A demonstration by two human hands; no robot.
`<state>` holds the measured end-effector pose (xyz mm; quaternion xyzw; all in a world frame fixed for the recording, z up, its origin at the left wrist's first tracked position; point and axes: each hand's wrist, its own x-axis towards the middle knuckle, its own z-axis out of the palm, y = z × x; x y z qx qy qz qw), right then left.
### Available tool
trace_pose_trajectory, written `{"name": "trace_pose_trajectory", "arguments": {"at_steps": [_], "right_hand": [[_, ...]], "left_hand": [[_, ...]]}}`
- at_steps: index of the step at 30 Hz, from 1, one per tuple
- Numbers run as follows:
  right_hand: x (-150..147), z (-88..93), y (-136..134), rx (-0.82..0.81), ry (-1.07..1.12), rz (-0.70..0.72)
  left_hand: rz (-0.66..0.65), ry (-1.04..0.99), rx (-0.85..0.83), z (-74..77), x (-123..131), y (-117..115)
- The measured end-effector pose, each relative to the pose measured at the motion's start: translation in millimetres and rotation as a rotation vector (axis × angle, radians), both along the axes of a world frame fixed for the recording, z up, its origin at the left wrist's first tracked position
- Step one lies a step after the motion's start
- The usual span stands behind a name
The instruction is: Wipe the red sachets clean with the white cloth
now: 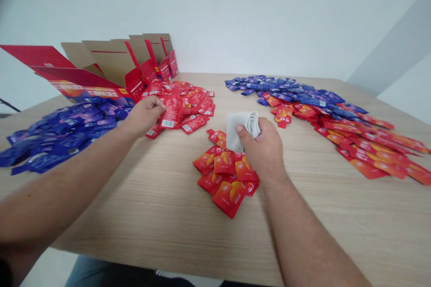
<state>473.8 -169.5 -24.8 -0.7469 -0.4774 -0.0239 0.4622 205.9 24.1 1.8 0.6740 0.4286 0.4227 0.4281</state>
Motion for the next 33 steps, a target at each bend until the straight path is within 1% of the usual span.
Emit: {"name": "trace_pose_trajectory", "arguments": {"at_steps": [1, 2, 3, 4, 5, 7, 9, 12, 15, 17, 19, 21, 23, 24, 26, 29, 31, 33], "right_hand": [[0, -0.3, 0, 0.003, -0.012, 0.009], [0, -0.6, 0, 0.006, -0.020, 0.017], [-1, -0.8, 0, 0.009, -0.027, 0.024], [-1, -0.9, 0, 0.013, -0.034, 0.031], [-1, -0.9, 0, 0.016, -0.040, 0.035], [-2, -1.0, 0, 0.013, -0.046, 0.041], [-2, -1.2, 1, 0.006, -0.045, 0.045], [-2, -2.0, 1, 0.000, -0.036, 0.052], [-1, -2.9, 0, -0.002, -0.024, 0.058], [-1, -3.1, 0, 0.001, -0.021, 0.064], [-1, -3.3, 0, 0.004, -0.026, 0.072], [-1, -3.7, 1, 0.011, -0.033, 0.075], [1, -4.5, 2, 0.028, -0.029, 0.069], [2, -5.1, 2, 0.036, -0.024, 0.063], [5, -6.7, 3, 0.051, -0.014, 0.040], [10, -9.1, 5, 0.075, -0.004, -0.002], [13, -10.7, 7, 0.093, 0.007, -0.020], [15, -12.3, 9, 0.106, 0.023, -0.031]], "left_hand": [[0.087, 0.278, 0.236, 8.8, -4, 12], [0.119, 0.538, 0.408, 16.9, -7, 23], [0.147, 0.762, 0.548, 23.7, -8, 33], [0.149, 0.925, 0.632, 28.3, -7, 42], [0.136, 1.036, 0.679, 30.3, -5, 49], [0.087, 1.145, 0.717, 26.5, 1, 60], [0.005, 1.233, 0.767, 14.6, 9, 67], [-0.107, 1.344, 0.830, -7.4, 15, 75], [-0.149, 1.386, 0.851, -22.4, 14, 81], [-0.167, 1.390, 0.873, -26.5, 10, 82], [-0.159, 1.356, 0.904, -26.7, 6, 77], [-0.097, 1.293, 0.942, -25.1, 5, 66], [-0.032, 1.216, 0.949, -24.1, 8, 49], [-0.030, 1.176, 0.935, -24.5, 11, 38], [-0.102, 1.106, 0.884, -27.7, 20, 14], [-0.282, 1.021, 0.826, -37.2, 40, -19], [-0.357, 0.960, 0.800, -44.0, 56, -32], [-0.387, 0.897, 0.770, -49.3, 72, -38]]}}
